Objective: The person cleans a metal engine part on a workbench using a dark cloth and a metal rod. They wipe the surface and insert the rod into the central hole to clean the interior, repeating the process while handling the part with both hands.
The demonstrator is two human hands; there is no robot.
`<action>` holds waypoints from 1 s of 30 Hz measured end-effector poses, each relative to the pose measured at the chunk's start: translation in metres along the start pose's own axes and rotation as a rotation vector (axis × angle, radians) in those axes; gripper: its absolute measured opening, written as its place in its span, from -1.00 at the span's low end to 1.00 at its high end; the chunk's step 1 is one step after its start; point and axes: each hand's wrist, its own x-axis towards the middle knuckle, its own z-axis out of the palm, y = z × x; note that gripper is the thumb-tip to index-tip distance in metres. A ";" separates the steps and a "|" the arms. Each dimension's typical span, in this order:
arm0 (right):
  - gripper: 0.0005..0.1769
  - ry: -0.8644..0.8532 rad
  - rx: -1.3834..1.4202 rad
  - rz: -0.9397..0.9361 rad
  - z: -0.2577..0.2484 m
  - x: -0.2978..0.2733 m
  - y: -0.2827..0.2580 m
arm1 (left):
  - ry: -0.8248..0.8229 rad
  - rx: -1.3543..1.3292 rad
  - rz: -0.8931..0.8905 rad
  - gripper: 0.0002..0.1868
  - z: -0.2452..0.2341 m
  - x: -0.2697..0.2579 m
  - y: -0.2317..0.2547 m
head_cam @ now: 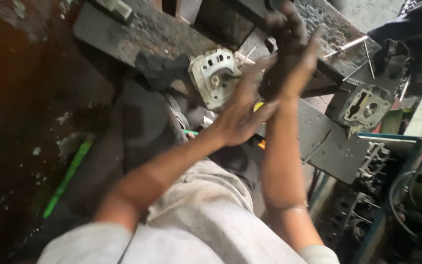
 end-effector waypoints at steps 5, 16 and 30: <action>-0.31 0.274 0.327 0.149 0.030 -0.072 0.053 | -0.266 -0.072 0.000 -0.26 0.007 0.102 -0.079; -0.35 0.140 -0.067 0.003 0.015 -0.075 0.047 | -0.125 0.006 0.045 0.03 0.012 0.060 -0.036; -0.39 0.108 -0.135 -0.025 -0.009 -0.086 0.076 | -0.057 0.019 0.093 -0.26 0.015 0.073 -0.080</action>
